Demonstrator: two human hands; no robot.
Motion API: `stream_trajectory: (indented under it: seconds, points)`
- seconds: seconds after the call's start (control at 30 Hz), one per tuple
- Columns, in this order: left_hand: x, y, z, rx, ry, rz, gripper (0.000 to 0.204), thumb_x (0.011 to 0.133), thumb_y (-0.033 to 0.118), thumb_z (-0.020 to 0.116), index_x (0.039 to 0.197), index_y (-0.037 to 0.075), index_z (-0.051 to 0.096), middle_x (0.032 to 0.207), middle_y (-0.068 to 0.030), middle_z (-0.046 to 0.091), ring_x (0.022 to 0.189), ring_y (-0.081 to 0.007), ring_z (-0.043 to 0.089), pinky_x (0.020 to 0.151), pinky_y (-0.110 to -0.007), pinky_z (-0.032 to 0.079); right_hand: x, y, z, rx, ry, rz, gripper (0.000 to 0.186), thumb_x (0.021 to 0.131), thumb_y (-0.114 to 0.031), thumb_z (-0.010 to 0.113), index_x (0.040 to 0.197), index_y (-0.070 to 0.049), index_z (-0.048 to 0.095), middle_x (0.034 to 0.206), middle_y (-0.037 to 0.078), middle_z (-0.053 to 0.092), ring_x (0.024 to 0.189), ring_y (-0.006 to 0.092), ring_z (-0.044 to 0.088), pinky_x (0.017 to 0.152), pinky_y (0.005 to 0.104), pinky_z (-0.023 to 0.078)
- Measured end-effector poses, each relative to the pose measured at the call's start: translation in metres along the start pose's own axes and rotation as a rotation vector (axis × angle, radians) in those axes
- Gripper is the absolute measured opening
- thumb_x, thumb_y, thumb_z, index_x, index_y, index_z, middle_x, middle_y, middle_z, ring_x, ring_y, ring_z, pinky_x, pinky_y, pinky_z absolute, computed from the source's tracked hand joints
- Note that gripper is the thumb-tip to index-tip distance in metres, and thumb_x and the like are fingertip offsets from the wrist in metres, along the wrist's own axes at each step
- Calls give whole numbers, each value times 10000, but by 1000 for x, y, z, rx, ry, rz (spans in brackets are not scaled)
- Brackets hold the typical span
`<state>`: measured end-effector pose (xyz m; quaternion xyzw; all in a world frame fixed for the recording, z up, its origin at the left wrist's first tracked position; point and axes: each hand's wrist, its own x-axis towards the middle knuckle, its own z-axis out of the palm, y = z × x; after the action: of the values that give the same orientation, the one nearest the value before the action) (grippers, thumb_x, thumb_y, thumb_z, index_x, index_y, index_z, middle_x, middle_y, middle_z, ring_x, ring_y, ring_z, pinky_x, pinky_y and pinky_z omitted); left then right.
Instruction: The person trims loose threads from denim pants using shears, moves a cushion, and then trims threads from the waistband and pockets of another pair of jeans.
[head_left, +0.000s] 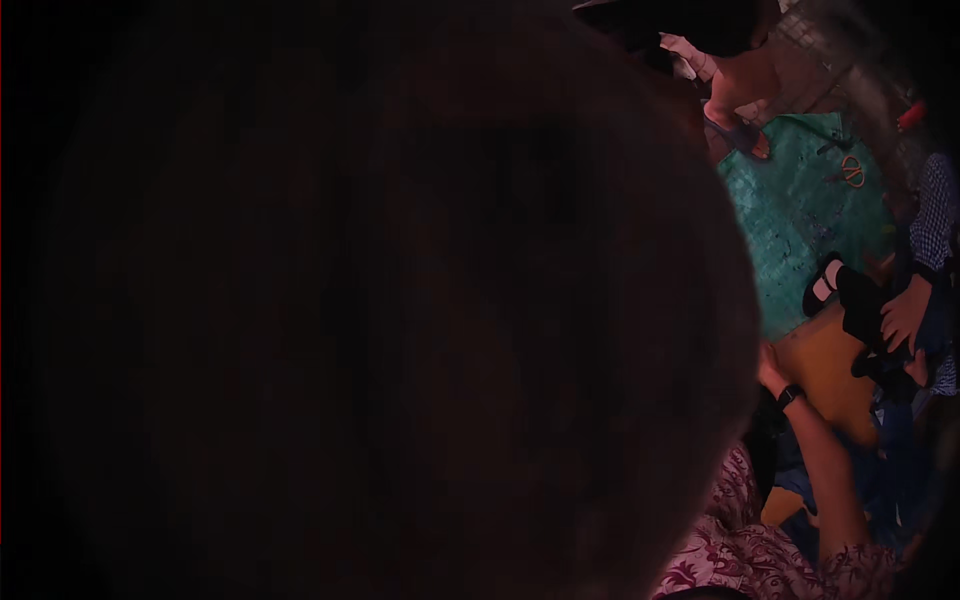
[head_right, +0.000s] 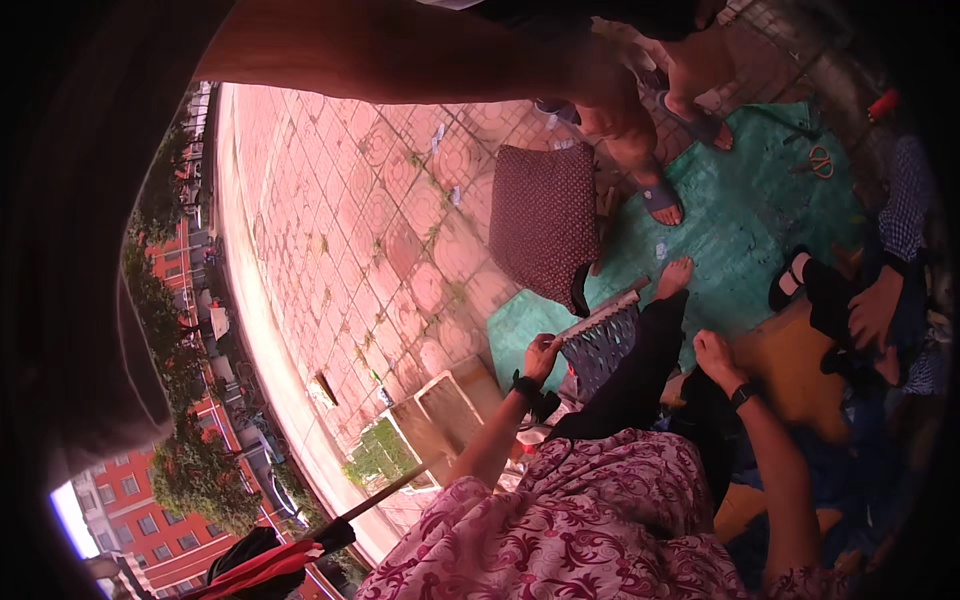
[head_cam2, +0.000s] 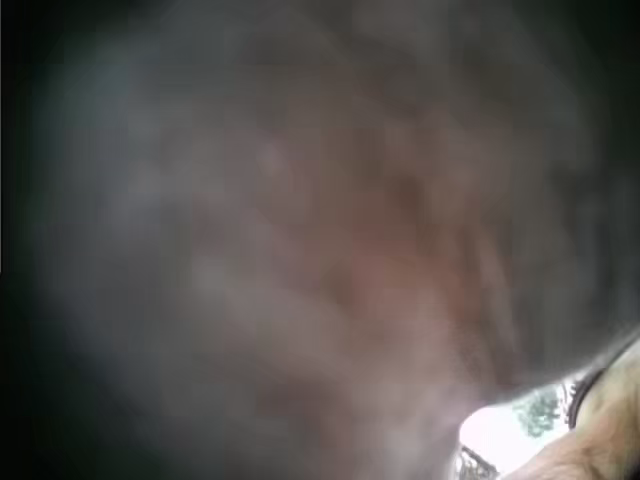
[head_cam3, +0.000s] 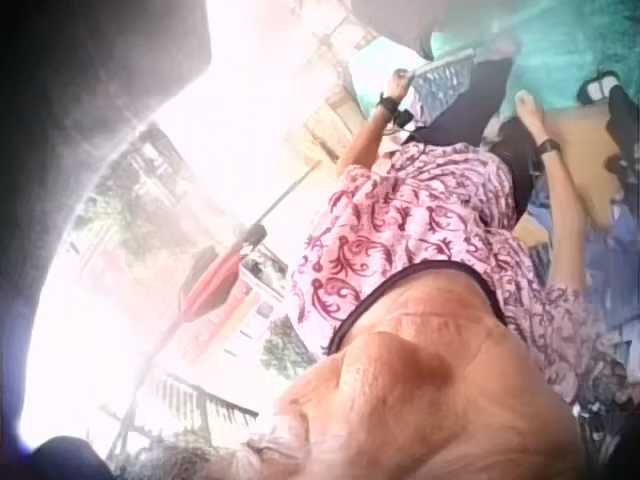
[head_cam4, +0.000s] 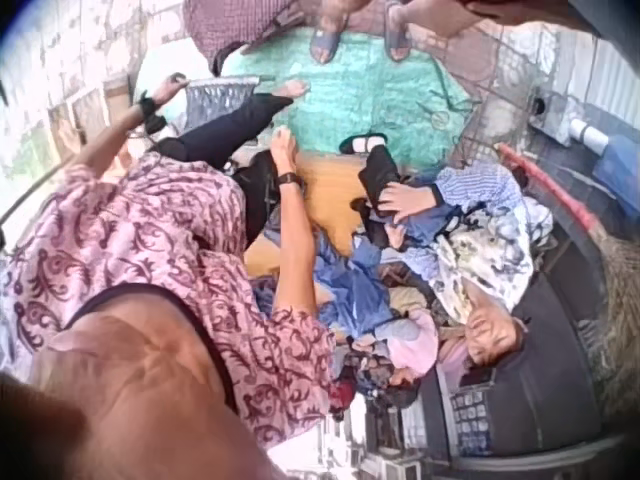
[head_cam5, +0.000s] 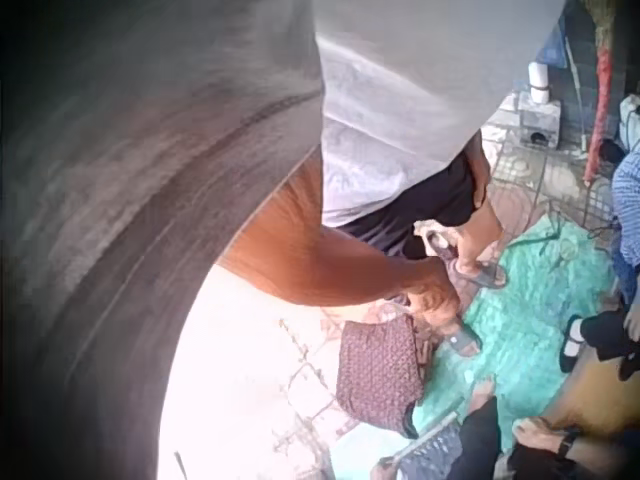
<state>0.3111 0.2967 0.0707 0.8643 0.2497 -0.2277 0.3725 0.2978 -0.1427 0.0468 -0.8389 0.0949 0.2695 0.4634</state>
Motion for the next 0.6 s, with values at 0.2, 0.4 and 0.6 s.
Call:
stream_trajectory:
  seconds: [0.2, 0.4, 0.6]
  points:
    - [-28, 80, 99, -90, -15, 5, 485, 887, 350, 693, 1160, -46, 630, 958, -170, 735, 825, -227, 703, 741, -333, 548, -4, 68, -80, -49, -37, 77, 196, 872, -181, 577, 792, -28, 669, 774, 176, 695, 774, 359, 697, 703, 447, 541]
    - [-142, 40, 80, -190, 56, -161, 446, 897, 343, 700, 1138, -29, 647, 985, -145, 717, 897, -193, 674, 818, -324, 521, 32, 34, -47, 45, -293, 118, 184, 840, -139, 557, 772, -26, 685, 660, 98, 683, 598, 202, 681, 594, 357, 546]
    - [-199, -30, 122, -415, 55, -296, 355, 907, 296, 696, 1077, -14, 671, 819, -58, 677, 742, -125, 634, 662, -282, 506, 56, -24, -44, -39, -395, 23, 171, 848, -103, 564, 781, -4, 686, 662, 92, 685, 570, 169, 664, 560, 324, 543]
